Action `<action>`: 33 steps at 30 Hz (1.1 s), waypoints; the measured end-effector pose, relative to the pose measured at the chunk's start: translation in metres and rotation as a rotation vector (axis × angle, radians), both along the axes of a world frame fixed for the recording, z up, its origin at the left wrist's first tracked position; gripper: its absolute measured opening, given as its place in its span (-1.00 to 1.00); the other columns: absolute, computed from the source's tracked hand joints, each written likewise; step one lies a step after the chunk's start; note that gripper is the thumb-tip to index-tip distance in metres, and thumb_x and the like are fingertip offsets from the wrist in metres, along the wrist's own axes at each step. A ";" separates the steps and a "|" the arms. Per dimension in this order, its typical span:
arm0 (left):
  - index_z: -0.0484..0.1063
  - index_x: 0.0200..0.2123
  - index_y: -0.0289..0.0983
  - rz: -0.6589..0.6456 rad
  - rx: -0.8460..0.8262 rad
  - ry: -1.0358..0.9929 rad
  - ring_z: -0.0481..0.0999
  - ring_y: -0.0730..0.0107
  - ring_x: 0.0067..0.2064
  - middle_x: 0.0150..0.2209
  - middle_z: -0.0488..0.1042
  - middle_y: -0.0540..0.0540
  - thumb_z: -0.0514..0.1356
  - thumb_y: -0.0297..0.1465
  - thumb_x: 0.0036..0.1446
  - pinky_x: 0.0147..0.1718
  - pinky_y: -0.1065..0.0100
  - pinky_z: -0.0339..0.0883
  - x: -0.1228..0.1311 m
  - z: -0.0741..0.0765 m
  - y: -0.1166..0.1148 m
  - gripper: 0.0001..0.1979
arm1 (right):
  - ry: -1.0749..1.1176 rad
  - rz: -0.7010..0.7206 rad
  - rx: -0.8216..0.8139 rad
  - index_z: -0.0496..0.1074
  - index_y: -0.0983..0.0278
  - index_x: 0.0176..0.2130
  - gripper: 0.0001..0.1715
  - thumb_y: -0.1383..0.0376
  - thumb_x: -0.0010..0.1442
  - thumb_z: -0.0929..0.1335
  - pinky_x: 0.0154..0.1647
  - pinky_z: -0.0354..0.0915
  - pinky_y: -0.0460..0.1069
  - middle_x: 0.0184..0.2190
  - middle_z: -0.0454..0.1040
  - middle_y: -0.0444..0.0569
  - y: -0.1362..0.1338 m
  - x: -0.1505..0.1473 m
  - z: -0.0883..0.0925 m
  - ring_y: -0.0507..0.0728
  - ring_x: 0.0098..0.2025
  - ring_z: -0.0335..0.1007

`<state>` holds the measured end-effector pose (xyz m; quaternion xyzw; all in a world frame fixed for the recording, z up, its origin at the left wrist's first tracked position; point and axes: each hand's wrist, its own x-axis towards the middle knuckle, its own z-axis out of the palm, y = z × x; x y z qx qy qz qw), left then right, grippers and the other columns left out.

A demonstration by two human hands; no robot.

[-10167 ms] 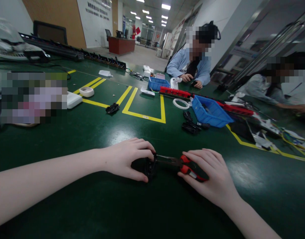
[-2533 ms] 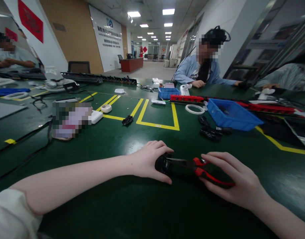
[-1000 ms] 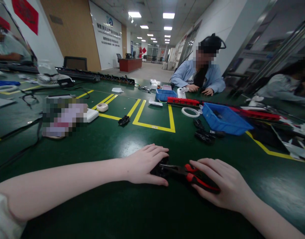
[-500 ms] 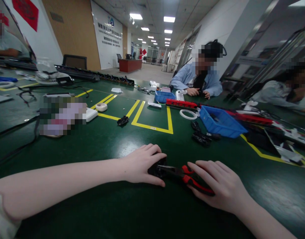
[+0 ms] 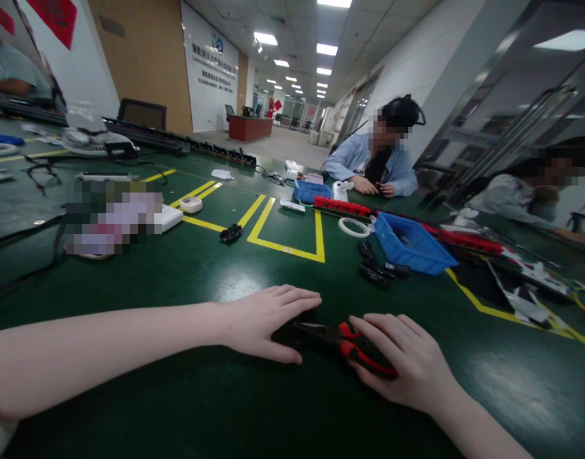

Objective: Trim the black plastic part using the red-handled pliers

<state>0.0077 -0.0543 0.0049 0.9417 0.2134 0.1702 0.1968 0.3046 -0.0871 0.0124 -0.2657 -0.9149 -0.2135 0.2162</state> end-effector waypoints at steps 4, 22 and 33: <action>0.09 0.33 -0.24 -0.049 -0.009 0.000 0.24 0.02 0.28 0.30 0.22 -0.24 0.23 -0.15 0.20 0.28 0.06 0.08 -0.001 0.003 0.000 -0.29 | 0.008 0.010 -0.019 0.38 0.37 0.05 -0.49 0.20 0.15 0.38 -0.32 0.38 0.06 -0.21 0.53 0.15 -0.001 0.001 0.001 0.17 -0.27 0.48; 0.38 0.05 -0.25 0.091 0.149 -0.011 0.41 0.04 0.09 0.00 0.43 -0.18 0.29 0.07 0.02 0.29 -0.07 -0.05 -0.001 -0.004 0.000 -0.34 | -0.015 0.031 -0.029 0.40 0.40 0.01 -0.52 0.21 0.15 0.38 -0.36 0.39 0.05 -0.25 0.53 0.17 -0.004 -0.002 0.008 0.17 -0.30 0.47; 0.43 -0.09 -0.25 0.049 0.302 0.040 0.49 0.16 -0.13 -0.15 0.48 -0.13 0.25 -0.01 0.09 -0.03 0.17 0.24 -0.009 -0.001 0.007 -0.52 | -0.018 0.043 -0.016 0.41 0.39 0.00 -0.54 0.19 0.16 0.38 -0.35 0.38 0.05 -0.25 0.54 0.15 -0.008 -0.002 0.007 0.17 -0.29 0.47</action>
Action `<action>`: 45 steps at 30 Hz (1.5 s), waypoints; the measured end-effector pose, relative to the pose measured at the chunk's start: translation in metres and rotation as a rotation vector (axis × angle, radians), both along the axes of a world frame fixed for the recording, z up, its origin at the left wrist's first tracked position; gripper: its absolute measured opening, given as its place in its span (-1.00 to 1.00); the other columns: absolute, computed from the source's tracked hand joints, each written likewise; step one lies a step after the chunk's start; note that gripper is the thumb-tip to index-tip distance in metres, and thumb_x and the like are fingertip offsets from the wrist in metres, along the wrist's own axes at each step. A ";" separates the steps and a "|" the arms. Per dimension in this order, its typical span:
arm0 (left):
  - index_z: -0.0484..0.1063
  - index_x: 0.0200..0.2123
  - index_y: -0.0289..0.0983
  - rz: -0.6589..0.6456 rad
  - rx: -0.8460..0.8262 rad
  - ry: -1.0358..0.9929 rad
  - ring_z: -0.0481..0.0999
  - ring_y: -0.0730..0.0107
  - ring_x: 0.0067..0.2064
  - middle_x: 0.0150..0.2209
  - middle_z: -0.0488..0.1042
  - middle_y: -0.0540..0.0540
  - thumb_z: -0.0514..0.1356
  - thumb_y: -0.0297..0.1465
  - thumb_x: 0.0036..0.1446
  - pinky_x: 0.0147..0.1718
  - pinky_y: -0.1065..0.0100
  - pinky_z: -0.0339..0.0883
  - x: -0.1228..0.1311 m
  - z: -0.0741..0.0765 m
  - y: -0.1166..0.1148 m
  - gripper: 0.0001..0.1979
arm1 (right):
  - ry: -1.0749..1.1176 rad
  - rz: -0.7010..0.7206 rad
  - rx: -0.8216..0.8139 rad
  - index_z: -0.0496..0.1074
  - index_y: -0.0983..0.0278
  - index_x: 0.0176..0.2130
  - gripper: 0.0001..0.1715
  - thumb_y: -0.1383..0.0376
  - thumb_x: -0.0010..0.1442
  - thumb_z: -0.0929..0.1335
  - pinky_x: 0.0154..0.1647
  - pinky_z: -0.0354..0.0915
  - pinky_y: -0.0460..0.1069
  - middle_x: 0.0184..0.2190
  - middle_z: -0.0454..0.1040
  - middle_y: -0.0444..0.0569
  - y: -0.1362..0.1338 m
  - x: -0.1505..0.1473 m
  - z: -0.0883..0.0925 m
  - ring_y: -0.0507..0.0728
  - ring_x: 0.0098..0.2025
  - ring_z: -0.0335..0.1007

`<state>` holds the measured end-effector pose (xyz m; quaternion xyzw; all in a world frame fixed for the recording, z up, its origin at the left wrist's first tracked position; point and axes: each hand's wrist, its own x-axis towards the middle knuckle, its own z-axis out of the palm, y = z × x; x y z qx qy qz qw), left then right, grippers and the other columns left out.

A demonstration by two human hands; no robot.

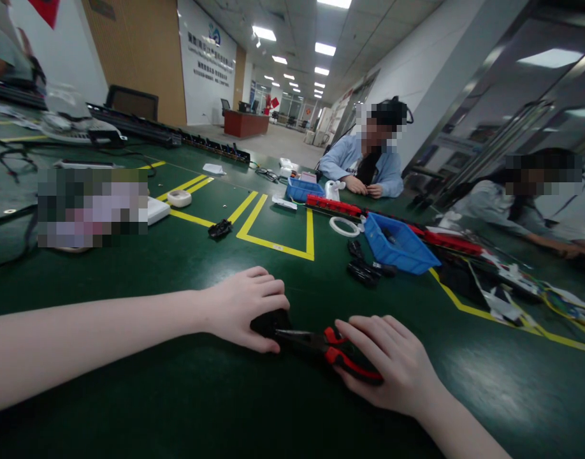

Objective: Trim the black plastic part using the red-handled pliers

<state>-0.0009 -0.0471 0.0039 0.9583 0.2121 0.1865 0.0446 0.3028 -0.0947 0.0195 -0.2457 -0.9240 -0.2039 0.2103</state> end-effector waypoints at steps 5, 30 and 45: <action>0.46 -0.12 -0.25 0.006 0.049 0.051 0.49 0.20 -0.18 -0.20 0.49 -0.11 0.21 -0.12 0.15 -0.10 0.21 0.26 -0.001 0.001 -0.001 -0.65 | -0.017 -0.005 0.009 0.43 0.39 0.00 -0.55 0.18 0.18 0.36 -0.34 0.39 0.05 -0.25 0.55 0.15 -0.002 -0.002 0.002 0.18 -0.29 0.48; 0.42 -0.18 -0.25 -0.051 -0.192 -0.060 0.51 0.24 -0.06 0.01 0.46 -0.11 0.20 -0.40 0.25 -0.10 0.25 0.37 -0.002 -0.003 0.006 -0.92 | 0.070 -0.092 -0.205 0.40 0.30 0.02 -0.54 0.18 0.16 0.38 -0.30 0.37 0.04 -0.19 0.55 0.10 0.007 0.004 -0.006 0.16 -0.25 0.50; 0.49 -0.19 -0.27 -0.039 -0.472 -0.200 0.50 0.25 -0.05 -0.06 0.44 -0.13 0.25 -0.42 0.20 -0.04 0.23 0.39 -0.002 -0.002 0.012 -0.90 | 0.154 -0.122 -0.111 0.40 0.28 0.09 -0.44 0.21 0.09 0.44 -0.24 0.40 0.08 -0.14 0.55 0.10 0.008 0.005 -0.009 0.20 -0.18 0.51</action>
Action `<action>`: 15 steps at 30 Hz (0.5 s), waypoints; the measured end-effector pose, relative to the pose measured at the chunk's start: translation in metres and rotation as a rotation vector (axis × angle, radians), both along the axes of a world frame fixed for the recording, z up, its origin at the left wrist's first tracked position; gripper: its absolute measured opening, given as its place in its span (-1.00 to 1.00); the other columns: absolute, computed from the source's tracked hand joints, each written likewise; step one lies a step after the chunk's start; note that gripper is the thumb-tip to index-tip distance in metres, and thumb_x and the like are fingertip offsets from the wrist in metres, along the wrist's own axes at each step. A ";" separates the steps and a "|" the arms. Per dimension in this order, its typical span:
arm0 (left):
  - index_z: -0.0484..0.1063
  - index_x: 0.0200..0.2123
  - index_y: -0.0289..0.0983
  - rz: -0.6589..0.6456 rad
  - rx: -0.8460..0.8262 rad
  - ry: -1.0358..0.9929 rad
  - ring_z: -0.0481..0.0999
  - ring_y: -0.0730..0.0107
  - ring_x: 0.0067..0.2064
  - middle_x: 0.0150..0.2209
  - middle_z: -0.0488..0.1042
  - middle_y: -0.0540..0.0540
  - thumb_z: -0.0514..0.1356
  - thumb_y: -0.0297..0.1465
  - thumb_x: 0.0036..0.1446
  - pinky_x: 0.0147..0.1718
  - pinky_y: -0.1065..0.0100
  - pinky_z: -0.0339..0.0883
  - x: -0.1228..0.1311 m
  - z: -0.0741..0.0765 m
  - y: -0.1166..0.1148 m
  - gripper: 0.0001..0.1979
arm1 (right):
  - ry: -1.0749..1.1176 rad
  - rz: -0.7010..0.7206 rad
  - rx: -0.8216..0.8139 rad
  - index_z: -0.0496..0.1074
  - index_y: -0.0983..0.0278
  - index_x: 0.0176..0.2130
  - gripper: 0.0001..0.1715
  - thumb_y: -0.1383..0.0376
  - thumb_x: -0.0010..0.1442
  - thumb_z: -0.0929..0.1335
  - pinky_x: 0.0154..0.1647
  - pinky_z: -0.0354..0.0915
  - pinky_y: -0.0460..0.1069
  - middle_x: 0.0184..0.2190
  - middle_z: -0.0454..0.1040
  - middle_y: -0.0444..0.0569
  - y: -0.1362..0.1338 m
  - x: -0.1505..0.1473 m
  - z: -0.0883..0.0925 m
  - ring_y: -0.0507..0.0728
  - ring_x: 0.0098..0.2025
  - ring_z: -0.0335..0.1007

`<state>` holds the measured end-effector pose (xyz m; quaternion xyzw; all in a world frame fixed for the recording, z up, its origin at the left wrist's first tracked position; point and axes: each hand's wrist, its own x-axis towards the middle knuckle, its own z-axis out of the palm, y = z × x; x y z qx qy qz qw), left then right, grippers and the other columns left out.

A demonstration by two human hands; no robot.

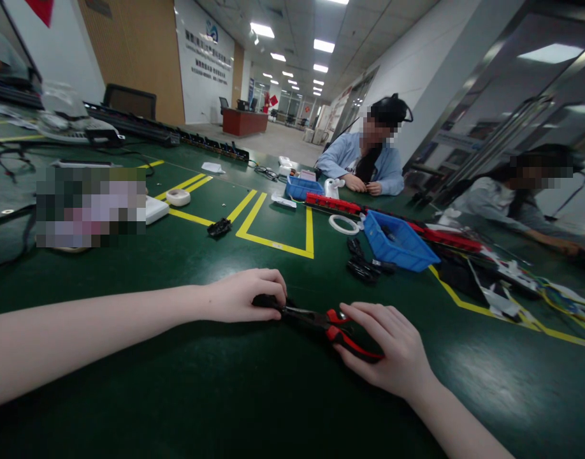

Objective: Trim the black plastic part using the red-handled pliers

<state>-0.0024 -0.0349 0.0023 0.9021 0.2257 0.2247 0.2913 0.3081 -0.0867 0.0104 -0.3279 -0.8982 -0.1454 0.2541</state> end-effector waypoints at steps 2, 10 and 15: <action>0.50 -0.18 -0.27 -0.010 -0.033 -0.020 0.50 0.25 -0.04 -0.05 0.43 -0.14 0.25 -0.43 0.20 -0.02 0.22 0.39 0.000 0.000 0.001 -0.89 | 0.005 -0.001 0.001 0.40 0.28 0.08 -0.45 0.21 0.09 0.44 -0.25 0.40 0.08 -0.15 0.55 0.10 0.000 -0.001 0.000 0.20 -0.19 0.51; 0.52 -0.21 -0.30 -0.007 -0.111 -0.068 0.49 0.25 -0.02 -0.06 0.42 -0.15 0.27 -0.44 0.19 0.01 0.17 0.39 0.000 0.000 0.002 -0.90 | 0.059 -0.023 -0.055 0.41 0.25 0.06 -0.49 0.19 0.12 0.42 -0.21 0.43 0.10 -0.13 0.55 0.11 -0.001 -0.003 0.001 0.22 -0.16 0.52; 0.53 -0.19 -0.28 -0.015 -0.132 -0.080 0.49 0.25 -0.03 -0.06 0.41 -0.15 0.27 -0.43 0.18 0.00 0.17 0.39 0.000 -0.001 0.003 -0.88 | 0.135 -0.051 -0.078 0.41 0.22 0.07 -0.50 0.20 0.12 0.42 -0.17 0.45 0.11 -0.11 0.55 0.08 -0.001 -0.002 -0.001 0.23 -0.13 0.53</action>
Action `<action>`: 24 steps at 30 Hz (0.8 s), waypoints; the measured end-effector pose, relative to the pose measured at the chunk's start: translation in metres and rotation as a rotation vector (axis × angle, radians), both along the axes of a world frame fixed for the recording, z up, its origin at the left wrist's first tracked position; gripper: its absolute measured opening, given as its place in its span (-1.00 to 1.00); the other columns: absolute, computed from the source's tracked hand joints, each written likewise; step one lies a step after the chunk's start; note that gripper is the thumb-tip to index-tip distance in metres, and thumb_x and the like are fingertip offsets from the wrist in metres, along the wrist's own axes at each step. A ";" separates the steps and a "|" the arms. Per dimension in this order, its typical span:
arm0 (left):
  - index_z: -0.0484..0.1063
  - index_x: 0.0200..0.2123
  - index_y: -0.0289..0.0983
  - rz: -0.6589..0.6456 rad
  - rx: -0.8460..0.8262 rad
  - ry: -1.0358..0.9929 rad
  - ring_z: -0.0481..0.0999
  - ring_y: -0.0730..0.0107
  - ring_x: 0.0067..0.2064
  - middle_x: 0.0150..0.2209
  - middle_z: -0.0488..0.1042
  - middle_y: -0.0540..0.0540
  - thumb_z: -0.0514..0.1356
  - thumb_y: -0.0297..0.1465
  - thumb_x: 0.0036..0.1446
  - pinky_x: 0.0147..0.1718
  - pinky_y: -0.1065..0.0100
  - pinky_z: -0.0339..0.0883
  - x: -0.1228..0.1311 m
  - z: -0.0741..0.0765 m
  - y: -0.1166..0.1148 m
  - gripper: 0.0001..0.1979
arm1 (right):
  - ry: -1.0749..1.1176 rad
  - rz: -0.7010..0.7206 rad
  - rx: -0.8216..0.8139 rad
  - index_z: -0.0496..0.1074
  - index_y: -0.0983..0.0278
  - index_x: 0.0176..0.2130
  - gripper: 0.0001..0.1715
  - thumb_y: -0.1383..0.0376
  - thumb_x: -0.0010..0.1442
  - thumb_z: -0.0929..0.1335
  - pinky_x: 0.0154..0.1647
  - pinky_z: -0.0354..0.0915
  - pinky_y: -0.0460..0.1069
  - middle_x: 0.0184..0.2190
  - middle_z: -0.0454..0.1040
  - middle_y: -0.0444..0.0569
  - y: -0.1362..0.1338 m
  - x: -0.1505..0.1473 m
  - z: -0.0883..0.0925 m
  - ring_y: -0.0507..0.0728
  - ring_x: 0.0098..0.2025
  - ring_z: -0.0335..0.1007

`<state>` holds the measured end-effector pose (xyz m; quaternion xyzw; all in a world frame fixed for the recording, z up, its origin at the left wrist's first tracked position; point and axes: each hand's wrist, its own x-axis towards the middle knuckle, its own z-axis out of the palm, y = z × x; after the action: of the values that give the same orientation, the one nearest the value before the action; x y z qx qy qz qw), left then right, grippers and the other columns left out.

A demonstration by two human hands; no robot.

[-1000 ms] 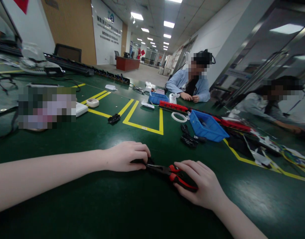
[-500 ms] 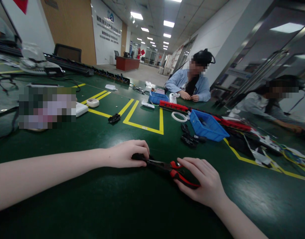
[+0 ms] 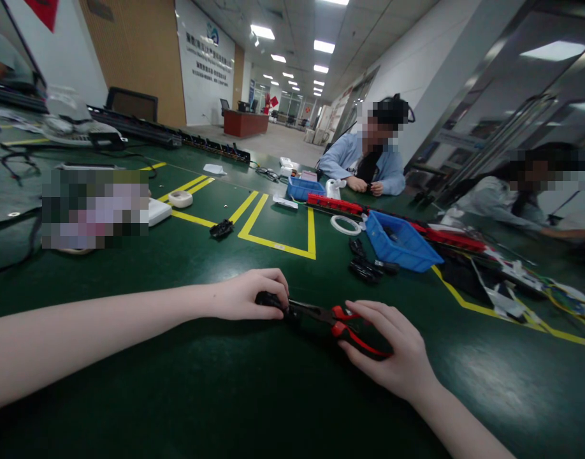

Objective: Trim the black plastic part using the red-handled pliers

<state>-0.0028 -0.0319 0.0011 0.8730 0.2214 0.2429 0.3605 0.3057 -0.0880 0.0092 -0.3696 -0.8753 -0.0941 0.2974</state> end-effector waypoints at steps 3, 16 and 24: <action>0.53 -0.19 -0.28 -0.002 -0.001 0.003 0.50 0.25 -0.03 -0.05 0.41 -0.14 0.28 -0.42 0.18 0.00 0.17 0.39 0.000 0.000 0.001 -0.88 | 0.001 0.005 -0.003 0.41 0.21 0.07 -0.50 0.20 0.13 0.42 -0.18 0.46 0.12 -0.11 0.55 0.09 0.000 0.000 0.000 0.23 -0.14 0.53; 0.53 -0.20 -0.29 0.004 0.028 0.010 0.49 0.26 -0.03 -0.06 0.43 -0.15 0.28 -0.41 0.19 -0.02 0.22 0.39 0.000 0.000 0.001 -0.89 | -0.080 0.039 0.009 0.40 0.26 0.05 -0.52 0.19 0.14 0.41 -0.22 0.45 0.09 -0.12 0.54 0.11 0.000 0.000 0.000 0.21 -0.16 0.52; 0.54 -0.22 -0.30 0.008 0.026 -0.006 0.49 0.25 -0.03 -0.06 0.43 -0.16 0.29 -0.42 0.18 -0.01 0.22 0.38 0.000 -0.002 0.002 -0.89 | -0.112 0.039 0.041 0.41 0.29 0.05 -0.50 0.19 0.13 0.42 -0.22 0.44 0.07 -0.13 0.54 0.12 0.001 0.003 0.000 0.20 -0.17 0.52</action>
<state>-0.0029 -0.0298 -0.0006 0.8761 0.2204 0.2496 0.3487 0.3083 -0.0873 0.0095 -0.3406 -0.8955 -0.1266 0.2571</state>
